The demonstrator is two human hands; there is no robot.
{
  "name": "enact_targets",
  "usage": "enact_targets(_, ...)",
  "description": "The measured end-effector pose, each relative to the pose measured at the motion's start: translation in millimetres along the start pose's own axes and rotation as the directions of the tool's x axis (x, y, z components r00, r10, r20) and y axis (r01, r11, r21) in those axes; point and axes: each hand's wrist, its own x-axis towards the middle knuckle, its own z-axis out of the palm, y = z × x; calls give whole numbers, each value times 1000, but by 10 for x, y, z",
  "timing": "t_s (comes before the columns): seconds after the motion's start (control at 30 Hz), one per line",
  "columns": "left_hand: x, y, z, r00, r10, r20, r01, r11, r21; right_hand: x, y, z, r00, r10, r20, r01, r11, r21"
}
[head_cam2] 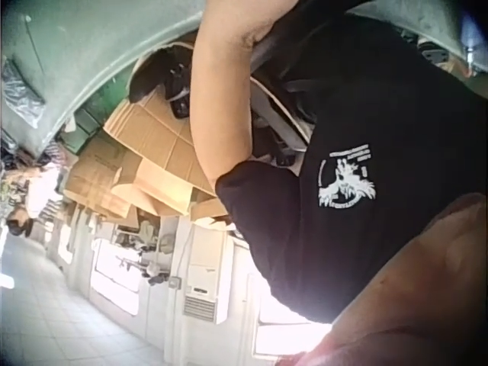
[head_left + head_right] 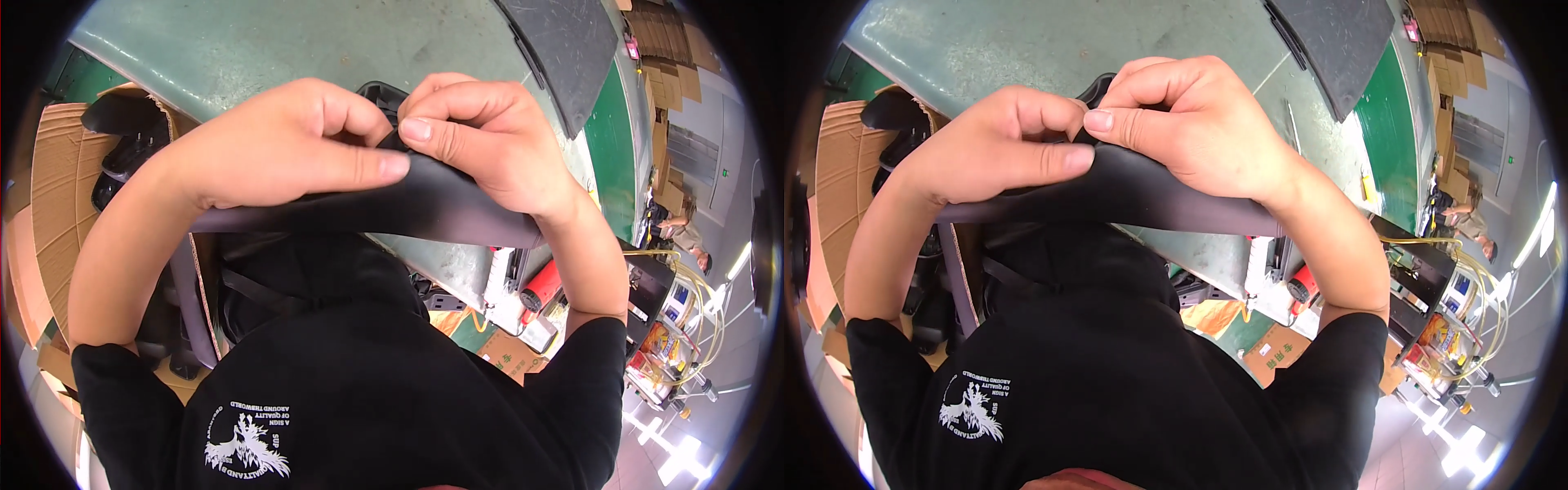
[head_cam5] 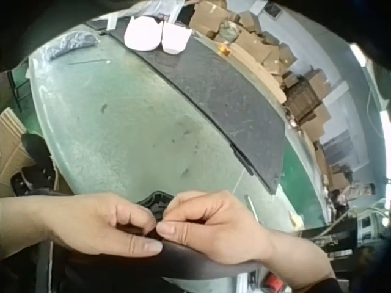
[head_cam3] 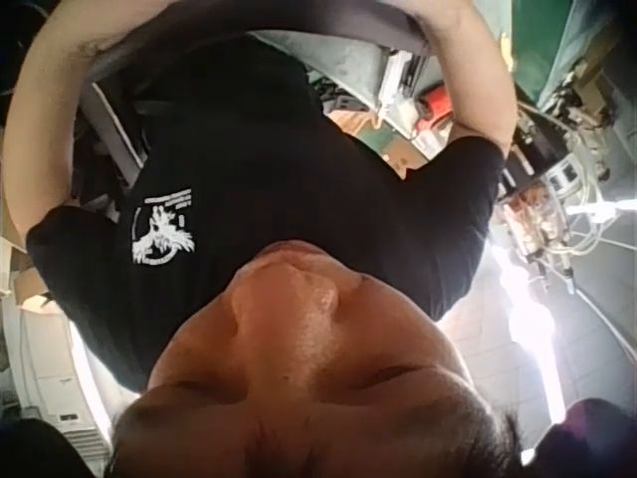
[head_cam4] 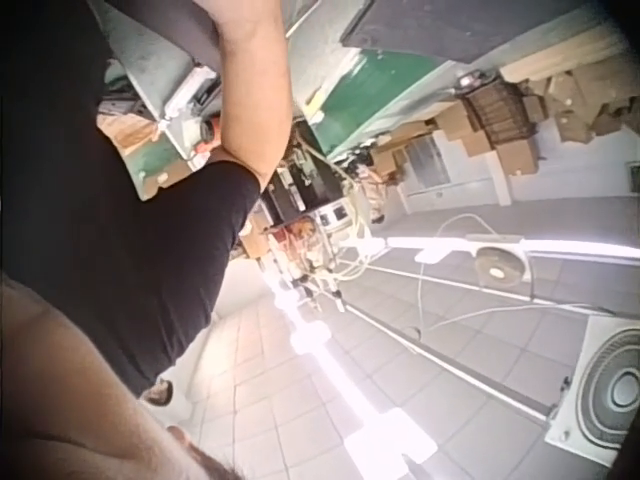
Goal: The person is upholstering a plastic seat base with a black cover using a screwdriver, heat gun, and pneumatic staple gun.
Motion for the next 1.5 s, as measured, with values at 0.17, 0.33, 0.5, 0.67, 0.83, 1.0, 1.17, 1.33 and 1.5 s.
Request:
enact_targets(0.17,102,-25,-25,997,3,-71,-19,973,-229,36,0,-28,971,236,-32,-232,968,98)
enact_targets(0.33,165,-57,-70,984,-39,-172,-11,961,-276,159,16,-131,929,369,16,-369,925,91)
enact_targets(0.5,149,-28,-176,980,-100,-170,52,962,-268,291,56,-230,899,357,254,-396,910,122)
enact_targets(0.67,153,-19,-191,978,-114,-173,69,967,-247,349,44,-277,882,243,403,-288,956,53)
enact_targets(0.83,174,-7,-165,984,-83,-158,43,969,-244,349,-11,-220,900,357,249,-415,876,246)
enact_targets(1.0,187,-13,-155,978,-3,-209,-46,972,-229,350,74,-175,965,231,123,-254,940,229)
enact_targets(1.17,255,-57,-114,961,117,-249,-143,986,-88,354,157,-187,981,138,138,-160,973,166)
enact_targets(1.33,287,-29,-116,974,-29,-224,-13,983,-184,378,161,-211,980,163,117,-176,978,112)
enact_targets(1.5,313,-70,-94,981,-65,-184,41,990,-132,366,123,-199,953,235,192,-243,970,20)
